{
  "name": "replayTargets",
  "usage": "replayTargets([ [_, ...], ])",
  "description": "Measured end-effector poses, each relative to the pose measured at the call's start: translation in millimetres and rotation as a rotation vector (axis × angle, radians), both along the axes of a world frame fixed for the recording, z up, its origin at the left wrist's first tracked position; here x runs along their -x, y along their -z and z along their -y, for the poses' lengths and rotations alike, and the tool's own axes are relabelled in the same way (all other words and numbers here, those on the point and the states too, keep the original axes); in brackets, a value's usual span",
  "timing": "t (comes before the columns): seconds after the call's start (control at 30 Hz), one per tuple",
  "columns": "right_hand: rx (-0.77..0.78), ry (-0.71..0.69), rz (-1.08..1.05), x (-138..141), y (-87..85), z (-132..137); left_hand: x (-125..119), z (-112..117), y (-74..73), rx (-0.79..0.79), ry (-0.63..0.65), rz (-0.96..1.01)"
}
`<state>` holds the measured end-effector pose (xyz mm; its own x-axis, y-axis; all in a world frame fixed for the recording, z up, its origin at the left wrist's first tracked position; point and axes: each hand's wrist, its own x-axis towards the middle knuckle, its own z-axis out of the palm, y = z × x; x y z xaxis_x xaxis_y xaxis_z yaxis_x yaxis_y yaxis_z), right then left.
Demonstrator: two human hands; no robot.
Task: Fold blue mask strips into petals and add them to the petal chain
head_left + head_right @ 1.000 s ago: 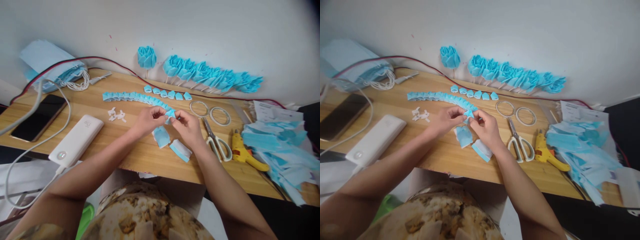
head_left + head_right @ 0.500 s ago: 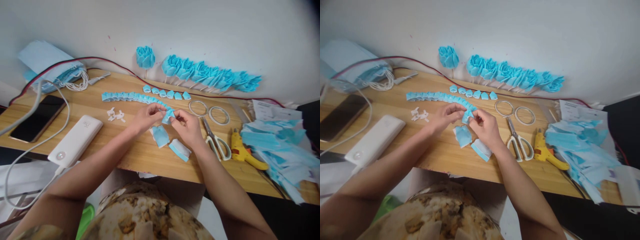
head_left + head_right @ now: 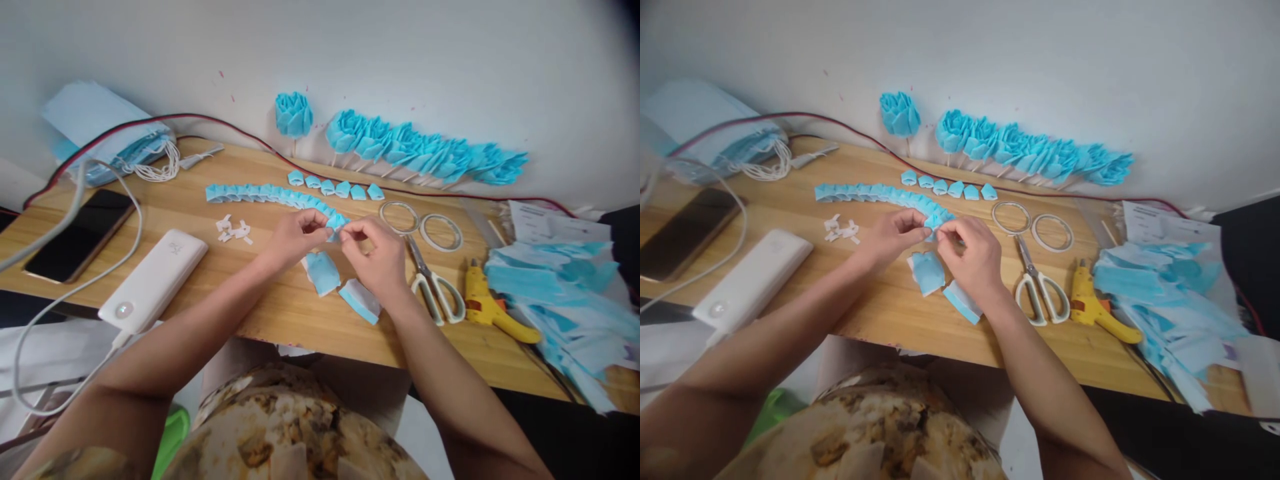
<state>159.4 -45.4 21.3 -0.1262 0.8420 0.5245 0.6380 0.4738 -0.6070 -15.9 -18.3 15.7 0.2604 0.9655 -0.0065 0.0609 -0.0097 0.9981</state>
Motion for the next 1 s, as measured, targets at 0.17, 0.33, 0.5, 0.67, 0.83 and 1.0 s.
replayTargets([
  [0.17, 0.030, -0.004, 0.011, -0.3, 2.4, -1.3, -0.3, 1.4, 2.0, -0.015, 0.020, 0.021],
  [0.33, 0.030, -0.026, 0.017, -1.2, 2.8, -2.1, -0.1, 2.0, 1.1, -0.003, 0.045, 0.028],
  [0.5, 0.061, -0.057, -0.032, -1.2, 2.0, -2.3, -0.5, 2.7, -1.9, 0.032, 0.027, 0.025],
  [0.67, 0.102, -0.062, -0.062, -1.7, 0.8, -2.0, -0.8, 2.0, -1.8, 0.055, 0.020, 0.052],
  [0.83, 0.070, -0.058, -0.040, -1.8, 1.4, -2.0, 0.1, 1.4, -0.7, 0.036, 0.031, 0.046],
  [1.0, 0.039, -0.053, -0.028, -2.3, 1.1, -1.3, -0.3, 0.6, 0.5, 0.048, 0.025, 0.054],
])
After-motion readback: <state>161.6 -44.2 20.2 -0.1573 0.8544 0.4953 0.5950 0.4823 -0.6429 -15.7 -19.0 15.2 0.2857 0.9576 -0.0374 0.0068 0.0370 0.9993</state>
